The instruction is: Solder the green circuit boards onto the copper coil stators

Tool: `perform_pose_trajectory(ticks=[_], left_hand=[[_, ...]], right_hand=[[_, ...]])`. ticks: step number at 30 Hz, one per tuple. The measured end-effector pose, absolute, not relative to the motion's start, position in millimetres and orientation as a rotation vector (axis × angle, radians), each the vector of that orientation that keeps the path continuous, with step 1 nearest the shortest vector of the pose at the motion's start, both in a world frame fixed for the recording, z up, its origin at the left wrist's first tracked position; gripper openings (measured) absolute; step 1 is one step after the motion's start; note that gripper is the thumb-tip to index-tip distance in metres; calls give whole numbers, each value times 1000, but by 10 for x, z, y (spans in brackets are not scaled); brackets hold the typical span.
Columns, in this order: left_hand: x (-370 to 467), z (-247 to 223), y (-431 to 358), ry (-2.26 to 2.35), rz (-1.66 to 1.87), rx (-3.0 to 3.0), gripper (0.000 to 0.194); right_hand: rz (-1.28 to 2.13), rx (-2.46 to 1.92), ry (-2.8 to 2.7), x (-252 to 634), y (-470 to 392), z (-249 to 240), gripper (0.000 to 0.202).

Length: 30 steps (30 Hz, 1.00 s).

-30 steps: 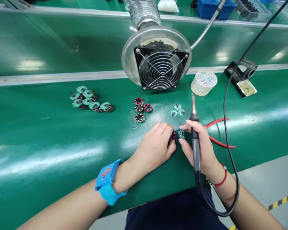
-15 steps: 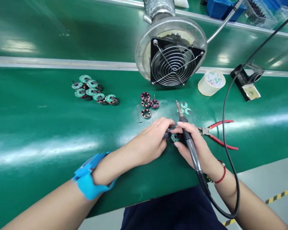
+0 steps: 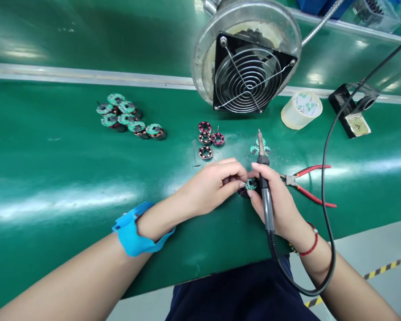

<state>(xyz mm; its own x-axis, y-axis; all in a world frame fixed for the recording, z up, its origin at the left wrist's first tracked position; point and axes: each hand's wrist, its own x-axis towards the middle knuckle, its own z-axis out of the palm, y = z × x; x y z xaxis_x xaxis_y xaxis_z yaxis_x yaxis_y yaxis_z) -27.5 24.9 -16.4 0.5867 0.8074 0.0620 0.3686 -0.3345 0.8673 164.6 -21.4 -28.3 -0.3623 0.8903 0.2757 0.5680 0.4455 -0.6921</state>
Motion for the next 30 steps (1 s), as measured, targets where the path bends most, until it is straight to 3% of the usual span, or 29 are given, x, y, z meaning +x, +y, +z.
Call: perform_pose_trajectory(ticks=[18, 30], left_hand=[[-193, -152, 241, 995, 641, 1708, 10], [-224, -107, 264, 1012, 530, 1559, 8]], right_hand=[[401, -1206, -1990, 1575, -179, -242, 45], [435, -1165, -2057, 1651, -224, -180, 42]])
